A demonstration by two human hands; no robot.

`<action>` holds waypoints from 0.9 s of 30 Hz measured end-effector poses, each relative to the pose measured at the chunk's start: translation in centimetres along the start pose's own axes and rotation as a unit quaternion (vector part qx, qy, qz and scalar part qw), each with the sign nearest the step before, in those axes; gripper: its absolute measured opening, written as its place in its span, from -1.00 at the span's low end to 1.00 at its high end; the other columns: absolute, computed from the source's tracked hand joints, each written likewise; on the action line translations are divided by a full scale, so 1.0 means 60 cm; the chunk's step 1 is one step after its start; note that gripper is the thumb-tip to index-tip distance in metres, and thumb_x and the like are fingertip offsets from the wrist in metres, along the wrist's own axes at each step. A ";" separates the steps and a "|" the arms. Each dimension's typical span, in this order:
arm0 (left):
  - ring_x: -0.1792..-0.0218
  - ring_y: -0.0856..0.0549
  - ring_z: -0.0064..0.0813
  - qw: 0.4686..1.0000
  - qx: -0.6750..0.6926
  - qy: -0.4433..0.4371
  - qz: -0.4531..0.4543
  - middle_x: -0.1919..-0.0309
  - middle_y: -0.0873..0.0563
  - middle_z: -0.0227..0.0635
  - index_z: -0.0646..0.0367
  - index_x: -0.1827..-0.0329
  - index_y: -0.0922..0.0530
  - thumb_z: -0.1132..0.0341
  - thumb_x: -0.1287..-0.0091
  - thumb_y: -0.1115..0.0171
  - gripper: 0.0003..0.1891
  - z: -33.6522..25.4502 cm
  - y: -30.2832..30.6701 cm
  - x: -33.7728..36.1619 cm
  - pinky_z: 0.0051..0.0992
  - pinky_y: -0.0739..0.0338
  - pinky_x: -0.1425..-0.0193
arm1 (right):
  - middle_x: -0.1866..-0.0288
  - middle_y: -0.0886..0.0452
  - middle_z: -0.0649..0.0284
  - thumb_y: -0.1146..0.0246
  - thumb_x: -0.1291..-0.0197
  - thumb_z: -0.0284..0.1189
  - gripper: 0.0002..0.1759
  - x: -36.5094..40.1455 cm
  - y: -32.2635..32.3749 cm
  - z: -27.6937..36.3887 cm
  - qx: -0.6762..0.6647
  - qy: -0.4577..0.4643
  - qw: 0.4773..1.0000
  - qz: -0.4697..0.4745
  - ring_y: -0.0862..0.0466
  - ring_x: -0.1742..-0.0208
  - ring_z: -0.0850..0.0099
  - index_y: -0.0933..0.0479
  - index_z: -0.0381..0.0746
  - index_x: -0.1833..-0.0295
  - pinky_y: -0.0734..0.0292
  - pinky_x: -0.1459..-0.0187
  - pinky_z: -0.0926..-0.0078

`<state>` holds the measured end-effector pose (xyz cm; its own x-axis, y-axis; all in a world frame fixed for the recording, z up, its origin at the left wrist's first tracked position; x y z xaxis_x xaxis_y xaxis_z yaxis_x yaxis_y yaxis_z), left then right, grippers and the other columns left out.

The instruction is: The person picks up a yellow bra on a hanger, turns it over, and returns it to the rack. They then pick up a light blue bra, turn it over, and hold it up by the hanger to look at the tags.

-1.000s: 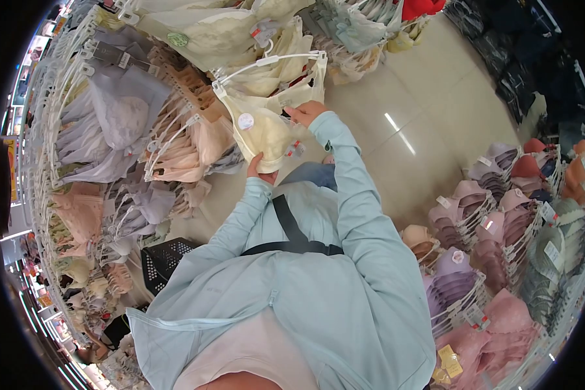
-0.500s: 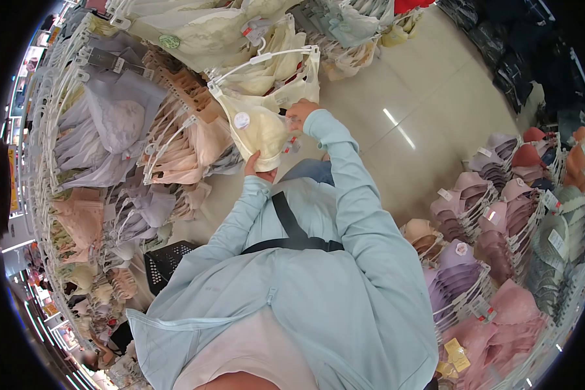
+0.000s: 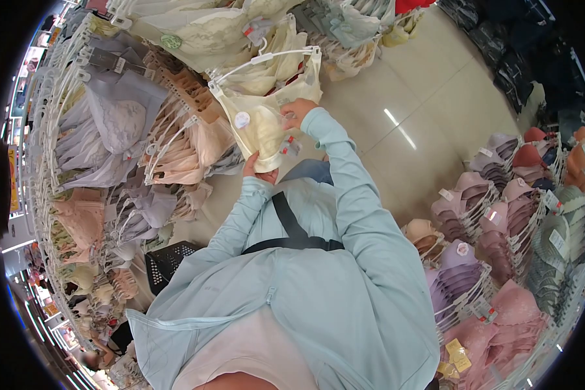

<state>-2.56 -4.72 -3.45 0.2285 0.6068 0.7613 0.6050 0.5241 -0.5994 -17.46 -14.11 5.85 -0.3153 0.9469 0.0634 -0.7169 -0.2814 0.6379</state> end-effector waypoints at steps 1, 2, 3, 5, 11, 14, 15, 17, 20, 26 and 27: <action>0.28 -0.54 -0.35 1.000 0.003 -0.007 -0.003 0.29 -0.54 -0.29 0.19 0.17 -0.36 0.32 0.02 -0.07 -0.68 -0.002 0.002 0.001 -0.38 -0.46 0.23 | 0.37 -0.41 0.12 -0.26 0.30 -0.32 -0.67 0.001 0.000 0.003 0.007 0.006 1.000 0.003 -0.41 0.28 0.21 -0.45 -0.16 0.30 -0.32 0.24 0.42; 0.28 -0.54 -0.35 1.000 0.006 -0.013 -0.006 0.30 -0.54 -0.29 0.19 0.17 -0.37 0.32 0.02 -0.07 -0.68 -0.003 0.004 0.001 -0.38 -0.46 0.23 | 0.38 -0.41 0.12 -0.26 0.31 -0.32 -0.69 0.001 -0.001 0.006 0.014 0.011 1.000 0.005 -0.41 0.29 0.21 -0.47 -0.15 0.33 -0.31 0.25 0.43; 0.28 -0.54 -0.35 1.000 0.005 -0.012 -0.006 0.30 -0.54 -0.29 0.19 0.17 -0.37 0.32 0.02 -0.07 -0.68 -0.003 0.004 0.001 -0.38 -0.46 0.23 | 0.38 -0.41 0.12 -0.26 0.31 -0.32 -0.69 0.001 -0.003 0.004 0.014 0.010 1.000 0.005 -0.41 0.29 0.21 -0.47 -0.15 0.33 -0.31 0.25 0.43; 0.28 -0.54 -0.36 1.000 -0.004 -0.009 -0.008 0.29 -0.54 -0.30 0.17 0.17 -0.37 0.32 0.03 -0.07 -0.68 -0.003 0.004 0.001 -0.39 -0.47 0.23 | 0.41 -0.49 0.13 -0.28 0.34 -0.28 -0.68 -0.001 0.000 0.006 0.030 0.020 0.999 -0.014 -0.48 0.33 0.23 -0.50 -0.15 0.37 -0.36 0.26 0.42; 0.27 -0.54 -0.36 1.000 0.008 -0.007 -0.002 0.29 -0.54 -0.30 0.18 0.17 -0.37 0.31 0.02 -0.06 -0.69 -0.001 0.002 0.000 -0.39 -0.46 0.23 | 0.43 -0.39 0.13 -0.15 0.17 -0.28 -0.79 0.001 0.004 0.011 0.017 -0.010 1.000 -0.004 -0.41 0.32 0.23 -0.47 -0.14 0.38 -0.31 0.26 0.44; 0.26 -0.54 -0.36 1.000 0.010 -0.003 0.002 0.29 -0.54 -0.30 0.18 0.18 -0.37 0.31 0.01 -0.05 -0.69 0.000 -0.004 0.001 -0.39 -0.46 0.23 | 0.43 -0.44 0.13 -0.08 0.10 -0.32 -0.80 -0.002 0.006 0.009 0.019 -0.005 0.999 -0.027 -0.43 0.34 0.22 -0.46 -0.19 0.35 -0.32 0.27 0.43; 0.26 -0.54 -0.36 1.000 0.009 -0.003 0.002 0.29 -0.54 -0.30 0.18 0.18 -0.37 0.31 0.01 -0.05 -0.69 0.001 -0.006 0.002 -0.39 -0.46 0.23 | 0.43 -0.44 0.13 -0.08 0.10 -0.32 -0.80 -0.005 0.002 0.002 0.018 -0.005 0.999 -0.027 -0.43 0.34 0.22 -0.46 -0.19 0.35 -0.32 0.27 0.43; 0.26 -0.54 -0.36 1.000 0.013 -0.003 0.001 0.28 -0.54 -0.30 0.19 0.17 -0.37 0.29 0.00 -0.03 -0.69 0.001 -0.008 0.004 -0.39 -0.45 0.22 | 0.43 -0.49 0.15 -0.06 0.07 -0.37 -0.80 -0.011 0.005 -0.002 -0.018 0.030 0.997 -0.064 -0.46 0.35 0.24 -0.44 -0.24 0.33 -0.33 0.29 0.45; 0.25 -0.53 -0.36 1.000 0.009 0.005 0.008 0.27 -0.54 -0.30 0.19 0.16 -0.37 0.28 -0.02 -0.01 -0.69 0.003 -0.008 0.003 -0.39 -0.44 0.21 | 0.42 -0.51 0.16 -0.06 0.07 -0.40 -0.79 -0.013 0.004 -0.009 -0.053 0.035 0.996 -0.068 -0.48 0.37 0.28 -0.43 -0.28 0.31 -0.35 0.30 0.48; 0.22 -0.53 -0.36 1.000 0.011 0.010 0.013 0.26 -0.54 -0.30 0.20 0.16 -0.37 0.27 -0.02 -0.01 -0.68 0.006 -0.011 0.003 -0.38 -0.44 0.19 | 0.42 -0.51 0.17 -0.10 0.09 -0.39 -0.80 -0.003 0.024 0.010 -0.102 -0.006 0.993 -0.058 -0.49 0.38 0.36 -0.46 -0.27 0.34 -0.35 0.32 0.55; 0.22 -0.53 -0.36 1.000 0.011 0.010 0.013 0.26 -0.54 -0.30 0.20 0.16 -0.37 0.27 -0.02 -0.01 -0.68 0.007 -0.012 0.003 -0.38 -0.44 0.19 | 0.42 -0.51 0.17 -0.10 0.09 -0.39 -0.80 -0.004 0.022 0.008 -0.102 -0.006 0.993 -0.058 -0.49 0.38 0.36 -0.46 -0.27 0.34 -0.35 0.32 0.55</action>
Point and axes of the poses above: each hand's wrist, its own x-axis away from the middle knuckle, its own y-axis out of the back of the hand, z = x × y, the point moved 9 cm from there along -x, towards the middle knuckle
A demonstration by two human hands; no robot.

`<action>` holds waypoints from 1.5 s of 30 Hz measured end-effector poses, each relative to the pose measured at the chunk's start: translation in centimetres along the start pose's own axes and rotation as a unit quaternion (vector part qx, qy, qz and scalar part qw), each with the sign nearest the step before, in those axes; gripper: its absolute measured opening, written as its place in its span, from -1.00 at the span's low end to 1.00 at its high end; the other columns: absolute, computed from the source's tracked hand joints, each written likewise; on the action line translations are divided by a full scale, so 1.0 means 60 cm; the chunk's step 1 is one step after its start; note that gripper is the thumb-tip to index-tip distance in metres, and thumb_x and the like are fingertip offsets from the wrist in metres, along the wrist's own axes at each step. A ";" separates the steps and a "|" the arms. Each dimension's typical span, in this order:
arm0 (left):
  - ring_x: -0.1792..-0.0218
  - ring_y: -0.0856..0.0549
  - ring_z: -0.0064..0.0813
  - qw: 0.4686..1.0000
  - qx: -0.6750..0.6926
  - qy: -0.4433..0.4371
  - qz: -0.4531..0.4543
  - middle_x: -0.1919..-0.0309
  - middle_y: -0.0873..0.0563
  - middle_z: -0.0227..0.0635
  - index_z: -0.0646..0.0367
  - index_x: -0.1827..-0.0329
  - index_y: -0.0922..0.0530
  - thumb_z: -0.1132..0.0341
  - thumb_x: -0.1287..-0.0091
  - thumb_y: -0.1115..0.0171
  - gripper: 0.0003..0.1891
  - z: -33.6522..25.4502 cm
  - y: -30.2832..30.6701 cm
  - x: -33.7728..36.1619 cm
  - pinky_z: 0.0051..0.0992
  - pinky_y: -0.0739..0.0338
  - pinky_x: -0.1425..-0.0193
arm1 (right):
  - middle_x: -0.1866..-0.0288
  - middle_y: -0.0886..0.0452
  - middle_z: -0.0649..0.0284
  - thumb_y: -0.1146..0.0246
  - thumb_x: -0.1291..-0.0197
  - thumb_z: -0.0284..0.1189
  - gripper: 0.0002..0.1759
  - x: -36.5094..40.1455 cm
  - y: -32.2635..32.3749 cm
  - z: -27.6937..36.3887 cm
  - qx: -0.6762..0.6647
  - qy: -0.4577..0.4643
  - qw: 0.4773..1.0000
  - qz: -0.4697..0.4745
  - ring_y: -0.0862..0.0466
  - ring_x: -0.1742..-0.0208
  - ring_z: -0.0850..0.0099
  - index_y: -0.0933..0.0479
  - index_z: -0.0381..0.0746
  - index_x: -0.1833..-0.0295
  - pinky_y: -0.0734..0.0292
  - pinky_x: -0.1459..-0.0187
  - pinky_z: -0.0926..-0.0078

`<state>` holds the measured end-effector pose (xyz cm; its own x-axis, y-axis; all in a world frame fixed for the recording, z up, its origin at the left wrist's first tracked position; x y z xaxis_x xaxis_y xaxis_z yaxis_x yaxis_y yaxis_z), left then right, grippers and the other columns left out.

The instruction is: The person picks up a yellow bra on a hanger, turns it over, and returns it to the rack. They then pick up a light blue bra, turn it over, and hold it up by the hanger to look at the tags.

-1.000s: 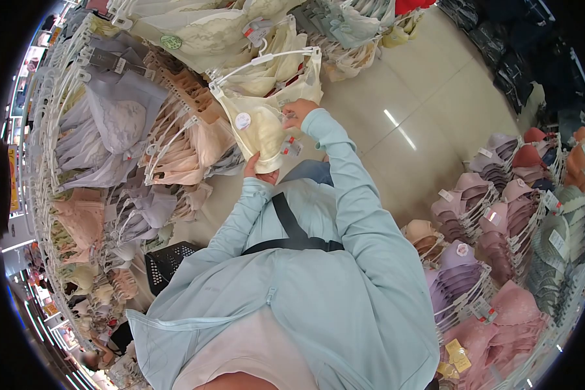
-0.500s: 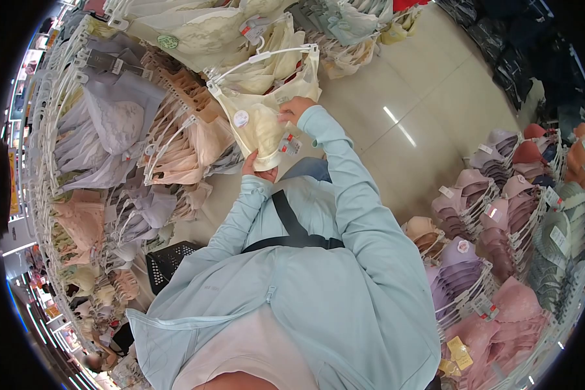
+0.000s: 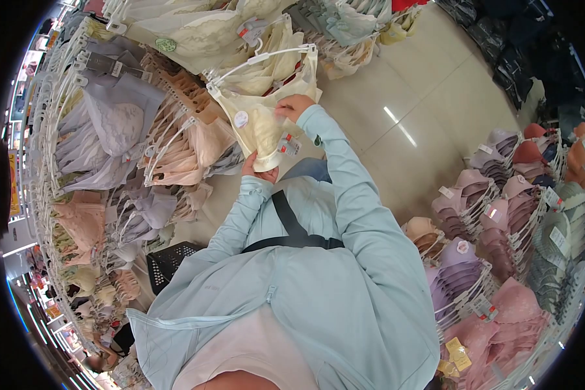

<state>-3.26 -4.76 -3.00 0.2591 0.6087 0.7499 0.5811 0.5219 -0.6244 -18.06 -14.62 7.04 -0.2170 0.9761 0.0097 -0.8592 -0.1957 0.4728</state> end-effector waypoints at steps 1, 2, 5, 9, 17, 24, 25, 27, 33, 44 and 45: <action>0.22 -0.53 -0.36 1.000 0.000 -0.001 -0.005 0.27 -0.54 -0.30 0.20 0.16 -0.37 0.28 -0.02 -0.01 -0.68 0.001 0.001 0.000 -0.38 -0.44 0.19 | 0.43 -0.51 0.17 -0.11 0.09 -0.38 -0.81 0.000 0.002 -0.002 -0.010 0.007 1.000 -0.013 -0.49 0.39 0.37 -0.46 -0.26 0.35 -0.35 0.32 0.56; 0.23 -0.53 -0.36 1.000 0.000 -0.002 -0.010 0.27 -0.54 -0.29 0.21 0.16 -0.37 0.28 -0.02 -0.01 -0.69 0.001 0.001 0.000 -0.38 -0.44 0.19 | 0.44 -0.50 0.18 -0.12 0.10 -0.37 -0.81 0.000 0.005 -0.004 -0.020 0.013 0.999 -0.027 -0.49 0.40 0.38 -0.47 -0.25 0.36 -0.35 0.33 0.57; 0.23 -0.53 -0.36 1.000 -0.005 0.007 -0.009 0.27 -0.54 -0.29 0.21 0.17 -0.37 0.28 -0.02 -0.01 -0.69 0.006 -0.003 0.001 -0.39 -0.44 0.19 | 0.45 -0.50 0.20 -0.11 0.09 -0.38 -0.82 0.002 0.008 0.002 0.023 0.036 0.999 -0.019 -0.49 0.43 0.39 -0.47 -0.24 0.36 -0.36 0.35 0.57; 0.24 -0.53 -0.36 1.000 -0.007 0.013 0.002 0.28 -0.54 -0.30 0.20 0.17 -0.37 0.28 -0.02 -0.02 -0.69 0.009 -0.002 -0.005 -0.40 -0.44 0.21 | 0.50 -0.51 0.20 -0.10 0.11 -0.33 -0.82 0.007 0.017 0.003 0.032 0.055 0.997 -0.047 -0.49 0.45 0.33 -0.48 -0.19 0.40 -0.36 0.36 0.51; 0.26 -0.53 -0.37 1.000 -0.012 0.019 -0.008 0.28 -0.54 -0.32 0.16 0.17 -0.38 0.27 -0.01 -0.02 -0.70 0.010 -0.002 0.001 -0.44 -0.44 0.25 | 0.55 -0.52 0.26 -0.07 0.05 -0.40 -0.83 0.005 0.003 -0.010 -0.028 0.005 1.000 0.014 -0.50 0.52 0.50 -0.47 -0.27 0.37 -0.36 0.40 0.61; 0.27 -0.54 -0.37 1.000 0.001 0.020 0.002 0.28 -0.54 -0.32 0.16 0.17 -0.38 0.27 -0.01 -0.03 -0.70 0.007 0.005 -0.001 -0.43 -0.44 0.27 | 0.49 -0.52 0.27 -0.08 0.05 -0.41 -0.84 -0.001 -0.005 -0.021 -0.053 -0.003 0.999 0.001 -0.49 0.46 0.52 -0.47 -0.26 0.37 -0.36 0.36 0.61; 0.27 -0.54 -0.37 1.000 0.000 0.017 -0.002 0.28 -0.54 -0.32 0.16 0.18 -0.38 0.27 -0.01 -0.03 -0.70 0.007 0.004 0.002 -0.43 -0.44 0.27 | 0.50 -0.53 0.25 -0.10 0.08 -0.36 -0.81 0.000 -0.006 -0.023 -0.070 -0.005 0.998 -0.002 -0.50 0.45 0.47 -0.48 -0.24 0.38 -0.37 0.34 0.59; 0.27 -0.54 -0.37 1.000 -0.001 0.014 -0.005 0.28 -0.54 -0.32 0.16 0.18 -0.38 0.27 -0.01 -0.03 -0.70 0.007 0.006 0.003 -0.43 -0.44 0.27 | 0.51 -0.53 0.24 -0.13 0.11 -0.31 -0.79 0.001 -0.006 -0.021 -0.087 -0.007 0.996 -0.005 -0.51 0.44 0.41 -0.49 -0.21 0.38 -0.37 0.31 0.57; 0.27 -0.53 -0.38 1.000 -0.004 0.012 -0.018 0.27 -0.54 -0.33 0.15 0.17 -0.38 0.27 -0.01 -0.03 -0.69 0.006 0.013 0.001 -0.44 -0.44 0.28 | 0.54 -0.52 0.27 -0.11 0.13 -0.09 -0.64 0.010 -0.003 0.004 -0.049 -0.005 0.998 0.024 -0.49 0.47 0.48 -0.50 -0.19 0.44 -0.35 0.34 0.58; 0.27 -0.54 -0.36 1.000 -0.005 0.013 0.001 0.29 -0.55 -0.31 0.17 0.17 -0.38 0.27 -0.02 -0.01 -0.70 0.009 0.006 -0.001 -0.44 -0.44 0.25 | 0.60 -0.50 0.29 0.06 0.09 0.12 -0.42 0.009 -0.027 -0.031 -0.080 -0.098 0.988 0.088 -0.47 0.53 0.50 -0.53 -0.20 0.43 -0.33 0.38 0.62; 0.27 -0.54 -0.36 1.000 -0.003 0.011 0.000 0.29 -0.55 -0.31 0.17 0.17 -0.38 0.27 -0.02 -0.01 -0.70 0.009 0.007 0.000 -0.44 -0.44 0.25 | 0.60 -0.50 0.29 0.06 0.09 0.12 -0.42 0.009 -0.027 -0.031 -0.080 -0.097 0.988 0.090 -0.47 0.53 0.50 -0.53 -0.20 0.43 -0.33 0.38 0.62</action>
Point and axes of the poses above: each hand's wrist, its own x-axis away from the middle knuckle, its own y-axis out of the back of the hand, z = x × y, the point moved 9 cm from there along -x, towards the middle knuckle
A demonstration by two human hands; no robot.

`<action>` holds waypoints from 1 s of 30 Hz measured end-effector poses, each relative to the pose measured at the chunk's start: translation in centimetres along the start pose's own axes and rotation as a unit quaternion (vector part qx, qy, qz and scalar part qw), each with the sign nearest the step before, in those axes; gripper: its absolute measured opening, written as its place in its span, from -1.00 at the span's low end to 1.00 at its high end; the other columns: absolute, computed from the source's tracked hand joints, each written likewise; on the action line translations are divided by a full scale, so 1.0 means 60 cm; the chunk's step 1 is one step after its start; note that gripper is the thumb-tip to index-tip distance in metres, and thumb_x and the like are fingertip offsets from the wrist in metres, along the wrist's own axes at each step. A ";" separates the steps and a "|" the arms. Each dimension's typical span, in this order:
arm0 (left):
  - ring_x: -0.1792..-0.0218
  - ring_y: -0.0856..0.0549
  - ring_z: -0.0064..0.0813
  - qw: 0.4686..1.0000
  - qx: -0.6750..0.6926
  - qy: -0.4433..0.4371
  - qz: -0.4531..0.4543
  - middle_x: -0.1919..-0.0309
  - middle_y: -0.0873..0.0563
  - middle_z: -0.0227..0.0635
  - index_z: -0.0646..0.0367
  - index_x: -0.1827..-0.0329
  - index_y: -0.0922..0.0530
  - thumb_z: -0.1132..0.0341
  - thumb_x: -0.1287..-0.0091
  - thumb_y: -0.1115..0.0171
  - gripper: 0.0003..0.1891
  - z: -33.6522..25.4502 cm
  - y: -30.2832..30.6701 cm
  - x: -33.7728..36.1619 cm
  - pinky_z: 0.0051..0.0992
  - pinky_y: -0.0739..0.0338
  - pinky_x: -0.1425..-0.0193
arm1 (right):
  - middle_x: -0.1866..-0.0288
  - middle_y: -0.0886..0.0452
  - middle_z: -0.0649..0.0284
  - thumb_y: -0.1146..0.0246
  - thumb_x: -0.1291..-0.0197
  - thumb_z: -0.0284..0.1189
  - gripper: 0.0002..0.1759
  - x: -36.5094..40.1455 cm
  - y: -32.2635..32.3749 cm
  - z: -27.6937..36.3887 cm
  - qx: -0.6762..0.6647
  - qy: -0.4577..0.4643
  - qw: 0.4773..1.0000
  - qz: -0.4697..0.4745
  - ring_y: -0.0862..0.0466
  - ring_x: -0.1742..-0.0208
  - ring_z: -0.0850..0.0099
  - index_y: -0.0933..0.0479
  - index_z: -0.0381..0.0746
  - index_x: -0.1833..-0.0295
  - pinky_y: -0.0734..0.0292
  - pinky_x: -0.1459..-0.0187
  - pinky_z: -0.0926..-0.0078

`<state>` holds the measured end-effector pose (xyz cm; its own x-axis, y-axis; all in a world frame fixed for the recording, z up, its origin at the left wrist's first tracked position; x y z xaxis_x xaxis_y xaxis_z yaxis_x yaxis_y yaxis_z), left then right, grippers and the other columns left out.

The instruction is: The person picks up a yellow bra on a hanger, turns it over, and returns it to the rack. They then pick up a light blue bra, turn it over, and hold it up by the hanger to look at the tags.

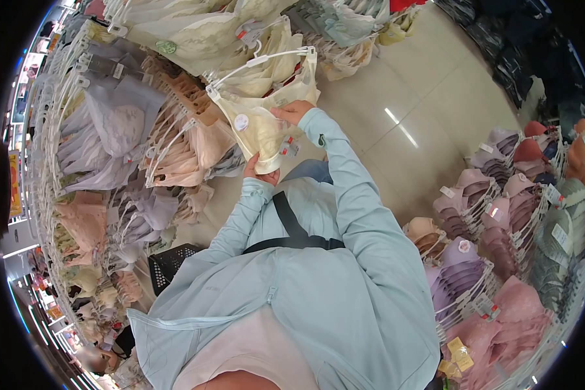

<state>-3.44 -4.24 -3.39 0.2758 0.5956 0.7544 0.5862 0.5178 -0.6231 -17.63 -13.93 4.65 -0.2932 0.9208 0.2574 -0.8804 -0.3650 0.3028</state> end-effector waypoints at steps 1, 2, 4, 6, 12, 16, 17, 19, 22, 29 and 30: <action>0.27 -0.54 -0.36 1.000 -0.003 0.000 0.000 0.29 -0.55 -0.31 0.18 0.17 -0.38 0.27 -0.02 -0.02 -0.70 0.000 0.001 0.001 -0.44 -0.44 0.25 | 0.59 -0.51 0.28 0.06 0.10 0.12 -0.42 0.001 0.000 -0.001 -0.005 -0.003 1.000 -0.001 -0.47 0.52 0.49 -0.53 -0.20 0.43 -0.34 0.38 0.62; 0.27 -0.54 -0.36 1.000 -0.006 0.001 0.000 0.28 -0.54 -0.30 0.18 0.18 -0.38 0.28 -0.02 -0.02 -0.70 0.000 0.002 0.001 -0.44 -0.44 0.25 | 0.59 -0.51 0.27 0.05 0.10 0.12 -0.42 0.002 0.001 -0.003 -0.009 -0.006 1.000 -0.003 -0.48 0.52 0.48 -0.53 -0.21 0.44 -0.34 0.37 0.61; 0.27 -0.54 -0.36 1.000 -0.006 0.001 -0.008 0.29 -0.55 -0.31 0.18 0.18 -0.38 0.28 -0.01 -0.03 -0.70 0.001 0.005 0.000 -0.43 -0.44 0.25 | 0.58 -0.51 0.25 0.06 0.11 0.13 -0.40 -0.002 0.004 -0.012 0.018 -0.011 1.000 -0.017 -0.49 0.51 0.46 -0.53 -0.21 0.45 -0.34 0.36 0.60; 0.27 -0.54 -0.36 1.000 -0.007 0.001 -0.016 0.29 -0.55 -0.31 0.18 0.18 -0.39 0.28 -0.01 -0.03 -0.70 0.002 0.009 -0.002 -0.43 -0.45 0.25 | 0.58 -0.52 0.24 0.07 0.11 0.14 -0.39 0.000 0.008 -0.011 0.044 -0.016 0.998 -0.031 -0.49 0.50 0.44 -0.53 -0.22 0.45 -0.35 0.36 0.59; 0.30 -0.54 -0.37 0.999 -0.005 -0.004 -0.034 0.31 -0.55 -0.34 0.14 0.20 -0.39 0.27 0.02 -0.08 -0.70 0.006 0.010 0.003 -0.44 -0.43 0.28 | 0.60 -0.49 0.22 0.11 0.03 0.07 -0.41 0.007 0.011 -0.015 0.023 -0.029 0.999 -0.031 -0.45 0.51 0.45 -0.51 -0.25 0.54 -0.32 0.40 0.57; 0.31 -0.55 -0.38 0.999 -0.013 0.000 -0.037 0.32 -0.56 -0.36 0.13 0.20 -0.39 0.26 0.03 -0.10 -0.70 0.008 0.011 0.000 -0.44 -0.42 0.29 | 0.57 -0.49 0.19 0.09 0.06 0.10 -0.39 0.015 0.018 -0.009 0.057 -0.048 0.996 -0.041 -0.44 0.49 0.43 -0.50 -0.28 0.49 -0.32 0.40 0.56; 0.31 -0.55 -0.38 0.999 -0.015 -0.001 -0.037 0.32 -0.56 -0.36 0.12 0.20 -0.39 0.26 0.03 -0.10 -0.70 0.009 0.011 -0.001 -0.44 -0.42 0.29 | 0.56 -0.49 0.19 0.08 0.06 0.10 -0.38 0.016 0.020 -0.009 0.064 -0.053 0.995 -0.048 -0.43 0.49 0.42 -0.50 -0.29 0.48 -0.31 0.40 0.57; 0.31 -0.55 -0.37 0.999 -0.016 0.002 -0.030 0.32 -0.56 -0.35 0.13 0.20 -0.39 0.26 0.03 -0.10 -0.70 0.010 0.008 0.000 -0.45 -0.43 0.30 | 0.55 -0.49 0.19 0.07 0.07 0.10 -0.38 0.019 0.021 -0.004 0.061 -0.057 0.996 -0.041 -0.43 0.49 0.42 -0.50 -0.29 0.45 -0.31 0.40 0.57; 0.32 -0.55 -0.37 0.999 -0.017 0.002 -0.030 0.33 -0.56 -0.34 0.13 0.21 -0.39 0.25 0.03 -0.09 -0.70 0.012 0.006 0.000 -0.46 -0.43 0.31 | 0.55 -0.49 0.20 0.04 0.09 0.11 -0.38 0.011 0.015 -0.016 0.036 -0.043 0.998 -0.035 -0.42 0.49 0.44 -0.50 -0.30 0.41 -0.30 0.40 0.58; 0.32 -0.55 -0.37 1.000 -0.017 0.004 -0.025 0.32 -0.55 -0.33 0.14 0.20 -0.39 0.25 0.01 -0.07 -0.70 0.012 0.002 -0.001 -0.46 -0.44 0.31 | 0.58 -0.48 0.23 0.01 0.11 0.11 -0.36 0.002 0.008 -0.028 -0.058 -0.019 0.998 -0.017 -0.41 0.49 0.51 -0.50 -0.34 0.43 -0.29 0.40 0.61; 0.32 -0.55 -0.37 1.000 -0.018 0.003 -0.025 0.32 -0.55 -0.33 0.14 0.20 -0.39 0.25 0.01 -0.07 -0.70 0.012 0.001 -0.001 -0.46 -0.44 0.31 | 0.58 -0.48 0.23 0.01 0.11 0.11 -0.36 -0.001 0.007 -0.030 -0.058 -0.018 0.998 -0.017 -0.41 0.49 0.51 -0.50 -0.34 0.43 -0.29 0.40 0.61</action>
Point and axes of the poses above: each hand's wrist, its own x-axis away from the middle knuckle, its own y-axis out of the back of the hand, z = x × y, the point moved 9 cm from there along -x, towards the middle knuckle
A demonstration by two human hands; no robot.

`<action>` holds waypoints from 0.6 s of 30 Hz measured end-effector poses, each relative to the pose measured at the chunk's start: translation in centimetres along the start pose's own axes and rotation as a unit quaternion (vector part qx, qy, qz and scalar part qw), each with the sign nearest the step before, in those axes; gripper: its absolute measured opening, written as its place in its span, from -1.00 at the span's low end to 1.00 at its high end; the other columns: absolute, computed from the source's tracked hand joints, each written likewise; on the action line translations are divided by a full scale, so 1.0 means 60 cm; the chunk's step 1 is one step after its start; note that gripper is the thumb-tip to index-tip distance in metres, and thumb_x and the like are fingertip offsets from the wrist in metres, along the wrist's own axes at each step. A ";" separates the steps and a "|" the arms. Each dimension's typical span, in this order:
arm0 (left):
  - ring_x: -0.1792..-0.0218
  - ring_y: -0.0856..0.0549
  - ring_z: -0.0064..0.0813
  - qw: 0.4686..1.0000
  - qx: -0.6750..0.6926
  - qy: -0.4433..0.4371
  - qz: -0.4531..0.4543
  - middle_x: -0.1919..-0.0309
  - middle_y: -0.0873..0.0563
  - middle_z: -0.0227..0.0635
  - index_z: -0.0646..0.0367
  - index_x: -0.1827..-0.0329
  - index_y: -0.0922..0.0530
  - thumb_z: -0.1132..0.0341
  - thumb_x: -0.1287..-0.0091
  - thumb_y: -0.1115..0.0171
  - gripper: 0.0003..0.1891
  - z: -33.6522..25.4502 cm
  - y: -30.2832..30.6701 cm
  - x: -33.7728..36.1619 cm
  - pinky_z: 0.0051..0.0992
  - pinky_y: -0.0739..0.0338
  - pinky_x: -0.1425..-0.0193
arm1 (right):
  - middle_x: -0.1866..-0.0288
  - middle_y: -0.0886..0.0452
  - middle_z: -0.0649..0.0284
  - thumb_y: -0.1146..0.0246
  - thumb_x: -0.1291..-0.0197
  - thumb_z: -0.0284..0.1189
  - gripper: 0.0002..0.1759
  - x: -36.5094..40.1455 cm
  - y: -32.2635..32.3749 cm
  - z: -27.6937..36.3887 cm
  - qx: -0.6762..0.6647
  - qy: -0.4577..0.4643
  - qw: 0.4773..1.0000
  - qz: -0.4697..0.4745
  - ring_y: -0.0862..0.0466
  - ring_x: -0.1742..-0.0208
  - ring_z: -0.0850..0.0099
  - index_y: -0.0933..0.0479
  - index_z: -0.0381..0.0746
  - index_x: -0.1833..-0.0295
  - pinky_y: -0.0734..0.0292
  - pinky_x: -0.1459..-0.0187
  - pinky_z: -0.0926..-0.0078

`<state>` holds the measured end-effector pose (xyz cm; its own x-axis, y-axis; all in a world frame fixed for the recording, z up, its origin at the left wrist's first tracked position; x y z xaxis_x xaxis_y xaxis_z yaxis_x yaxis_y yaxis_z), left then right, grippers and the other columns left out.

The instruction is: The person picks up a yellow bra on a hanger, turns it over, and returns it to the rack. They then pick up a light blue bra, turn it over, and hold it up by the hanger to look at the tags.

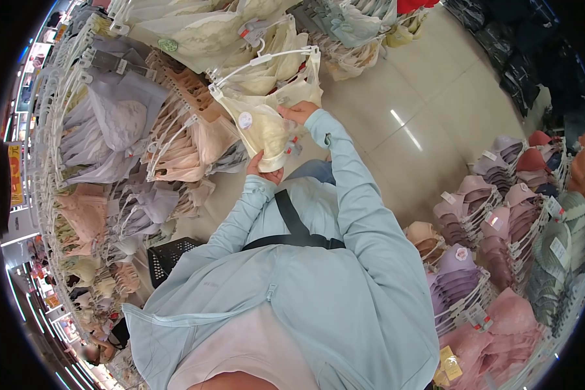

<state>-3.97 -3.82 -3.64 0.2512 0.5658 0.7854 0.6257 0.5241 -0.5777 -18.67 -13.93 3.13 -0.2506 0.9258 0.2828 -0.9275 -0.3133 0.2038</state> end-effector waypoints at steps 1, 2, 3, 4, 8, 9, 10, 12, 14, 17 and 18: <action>0.32 -0.55 -0.37 1.000 0.001 0.002 -0.001 0.32 -0.55 -0.33 0.13 0.20 -0.39 0.24 0.01 -0.06 -0.70 0.002 -0.001 0.000 -0.46 -0.44 0.31 | 0.60 -0.47 0.22 0.02 0.11 0.12 -0.36 -0.003 0.000 -0.004 0.006 -0.004 1.000 -0.005 -0.41 0.50 0.50 -0.49 -0.34 0.47 -0.29 0.41 0.61; 0.32 -0.55 -0.37 1.000 0.001 0.004 -0.001 0.32 -0.55 -0.33 0.13 0.20 -0.39 0.24 0.00 -0.06 -0.70 0.004 -0.002 0.000 -0.46 -0.43 0.31 | 0.62 -0.47 0.21 0.02 0.11 0.12 -0.35 -0.004 0.001 -0.009 0.013 -0.009 1.000 -0.010 -0.41 0.51 0.49 -0.49 -0.34 0.50 -0.29 0.41 0.61; 0.32 -0.55 -0.37 1.000 0.001 0.004 -0.002 0.32 -0.55 -0.33 0.13 0.20 -0.39 0.24 0.00 -0.06 -0.70 0.004 -0.002 0.000 -0.46 -0.43 0.31 | 0.62 -0.47 0.21 0.02 0.11 0.12 -0.35 -0.002 0.002 -0.005 0.012 -0.009 1.000 -0.009 -0.41 0.51 0.49 -0.49 -0.34 0.50 -0.29 0.41 0.61; 0.32 -0.55 -0.37 1.000 0.001 0.008 -0.011 0.32 -0.55 -0.33 0.12 0.20 -0.40 0.24 -0.01 -0.05 -0.71 0.005 0.000 -0.001 -0.46 -0.44 0.31 | 0.63 -0.46 0.20 0.02 0.12 0.13 -0.35 0.001 0.005 0.001 0.022 -0.008 1.000 -0.009 -0.40 0.52 0.48 -0.48 -0.35 0.52 -0.29 0.42 0.61; 0.31 -0.55 -0.37 1.000 -0.014 0.017 -0.006 0.33 -0.56 -0.32 0.12 0.20 -0.40 0.23 -0.01 -0.05 -0.71 0.009 -0.001 -0.004 -0.46 -0.44 0.32 | 0.67 -0.43 0.18 0.02 0.13 0.13 -0.34 0.000 0.012 -0.001 0.054 -0.009 0.998 -0.016 -0.39 0.56 0.45 -0.47 -0.35 0.56 -0.28 0.45 0.58; 0.31 -0.55 -0.37 1.000 -0.014 0.017 -0.006 0.33 -0.56 -0.32 0.12 0.20 -0.40 0.23 -0.01 -0.05 -0.71 0.009 0.000 -0.006 -0.46 -0.44 0.32 | 0.67 -0.43 0.18 0.02 0.13 0.13 -0.34 0.000 0.014 0.000 0.054 -0.008 0.998 -0.016 -0.39 0.56 0.45 -0.47 -0.35 0.56 -0.28 0.45 0.58; 0.31 -0.55 -0.37 1.000 -0.016 0.019 -0.005 0.33 -0.56 -0.32 0.13 0.19 -0.39 0.23 -0.02 -0.05 -0.71 0.010 0.001 -0.009 -0.46 -0.45 0.33 | 0.68 -0.42 0.17 0.02 0.13 0.13 -0.35 -0.001 0.017 0.000 0.090 -0.014 0.996 -0.016 -0.38 0.56 0.44 -0.47 -0.34 0.56 -0.27 0.46 0.56; 0.32 -0.56 -0.37 1.000 -0.019 0.020 -0.005 0.33 -0.56 -0.32 0.13 0.19 -0.39 0.23 -0.02 -0.05 -0.70 0.010 0.001 -0.011 -0.46 -0.45 0.33 | 0.69 -0.40 0.17 0.01 0.13 0.12 -0.36 0.001 0.021 0.001 0.125 -0.020 0.992 -0.017 -0.38 0.57 0.44 -0.46 -0.34 0.57 -0.27 0.47 0.55; 0.31 -0.56 -0.36 1.000 -0.003 0.022 0.003 0.33 -0.56 -0.31 0.14 0.19 -0.39 0.24 -0.02 -0.06 -0.70 0.011 -0.002 -0.011 -0.46 -0.45 0.33 | 0.71 -0.38 0.16 0.01 0.13 0.12 -0.37 0.006 0.027 0.003 0.124 -0.020 0.992 -0.032 -0.37 0.59 0.41 -0.44 -0.33 0.59 -0.26 0.49 0.51; 0.31 -0.56 -0.36 1.000 -0.004 0.027 0.005 0.33 -0.56 -0.31 0.15 0.18 -0.38 0.26 -0.01 -0.08 -0.70 0.013 -0.004 -0.014 -0.46 -0.45 0.32 | 0.69 -0.38 0.15 0.02 0.11 0.10 -0.38 0.006 0.032 0.001 0.124 -0.004 0.991 -0.042 -0.36 0.59 0.39 -0.43 -0.33 0.61 -0.25 0.49 0.48; 0.31 -0.56 -0.36 1.000 -0.003 0.027 0.005 0.33 -0.56 -0.31 0.15 0.18 -0.38 0.26 -0.01 -0.08 -0.70 0.014 -0.005 -0.013 -0.46 -0.45 0.32 | 0.69 -0.38 0.15 0.02 0.11 0.10 -0.38 0.005 0.033 0.000 0.124 -0.005 0.991 -0.041 -0.36 0.59 0.39 -0.43 -0.33 0.61 -0.25 0.49 0.48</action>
<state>-4.96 -3.89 -4.26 0.2970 0.5347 0.7911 0.6276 0.5151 -0.5838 -20.61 -14.28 3.61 -0.1736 0.9487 0.2644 -0.8479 -0.2806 0.4498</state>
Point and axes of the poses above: each hand's wrist, its own x-axis away from the middle knuckle, its own y-axis out of the back of the hand, z = x × y, the point moved 9 cm from there along -x, towards the middle knuckle
